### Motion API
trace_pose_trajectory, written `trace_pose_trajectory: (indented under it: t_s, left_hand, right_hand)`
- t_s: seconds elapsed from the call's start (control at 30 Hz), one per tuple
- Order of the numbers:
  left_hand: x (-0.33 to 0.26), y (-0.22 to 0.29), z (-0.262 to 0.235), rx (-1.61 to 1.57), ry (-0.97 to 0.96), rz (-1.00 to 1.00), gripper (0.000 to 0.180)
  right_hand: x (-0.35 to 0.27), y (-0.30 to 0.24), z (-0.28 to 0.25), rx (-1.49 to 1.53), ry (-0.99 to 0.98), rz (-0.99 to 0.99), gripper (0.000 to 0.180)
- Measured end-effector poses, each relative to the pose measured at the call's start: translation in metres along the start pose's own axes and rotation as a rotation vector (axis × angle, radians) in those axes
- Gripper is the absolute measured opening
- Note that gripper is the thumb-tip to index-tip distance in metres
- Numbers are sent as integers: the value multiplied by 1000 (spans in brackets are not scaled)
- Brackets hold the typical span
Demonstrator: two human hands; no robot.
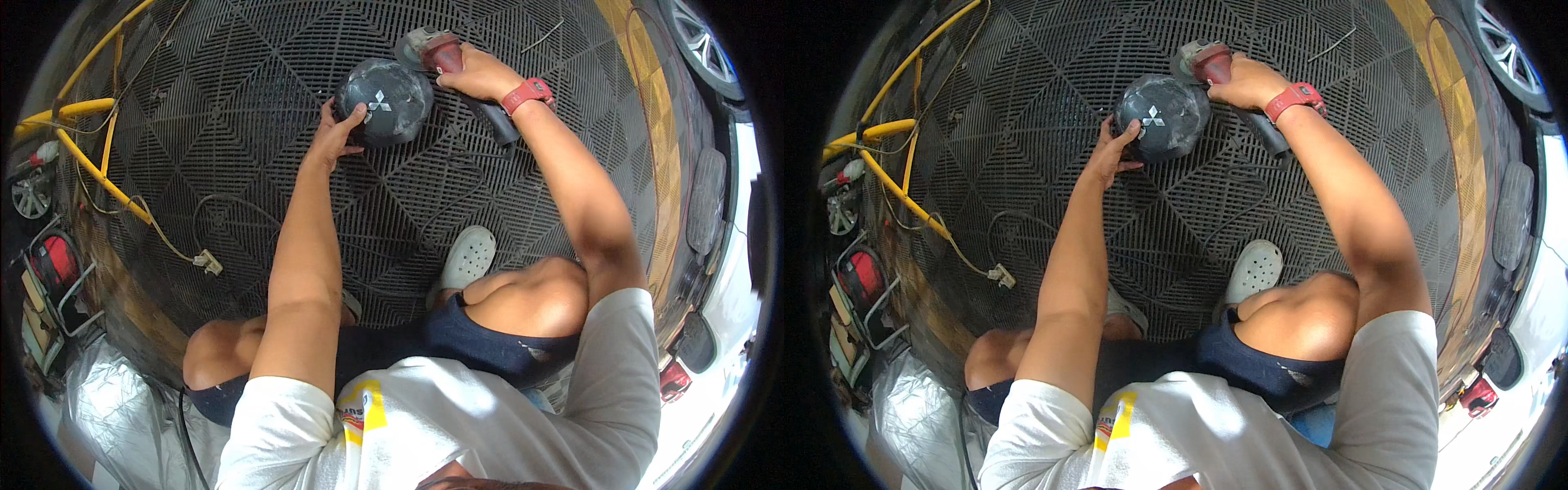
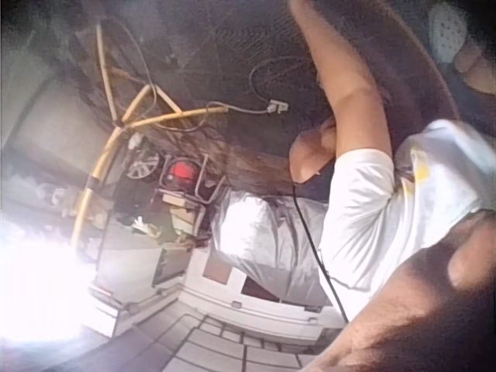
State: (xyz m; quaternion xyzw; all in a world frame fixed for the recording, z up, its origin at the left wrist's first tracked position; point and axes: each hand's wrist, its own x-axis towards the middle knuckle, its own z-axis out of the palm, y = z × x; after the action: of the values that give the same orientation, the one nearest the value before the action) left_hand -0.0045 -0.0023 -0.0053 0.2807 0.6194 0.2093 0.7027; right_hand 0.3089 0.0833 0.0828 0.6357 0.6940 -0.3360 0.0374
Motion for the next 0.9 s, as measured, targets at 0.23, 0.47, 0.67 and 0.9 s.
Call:
trace_pose_trajectory:
  t_s: [0.23,0.47,0.67,0.9]
  left_hand:
    - [-9,-3,-5,23,26,17,139]
    - [-12,-6,7,16,24,52,137]
    - [-11,-13,0,-3,43,43,136]
    - [-11,-11,10,13,49,63,138]
  right_hand:
    - [-9,-26,8,2,-28,40,81]
    - [-15,-9,5,0,15,25,80]
    - [-21,-33,15,-9,-39,21,91]
    - [-34,-1,13,-2,54,69,85]
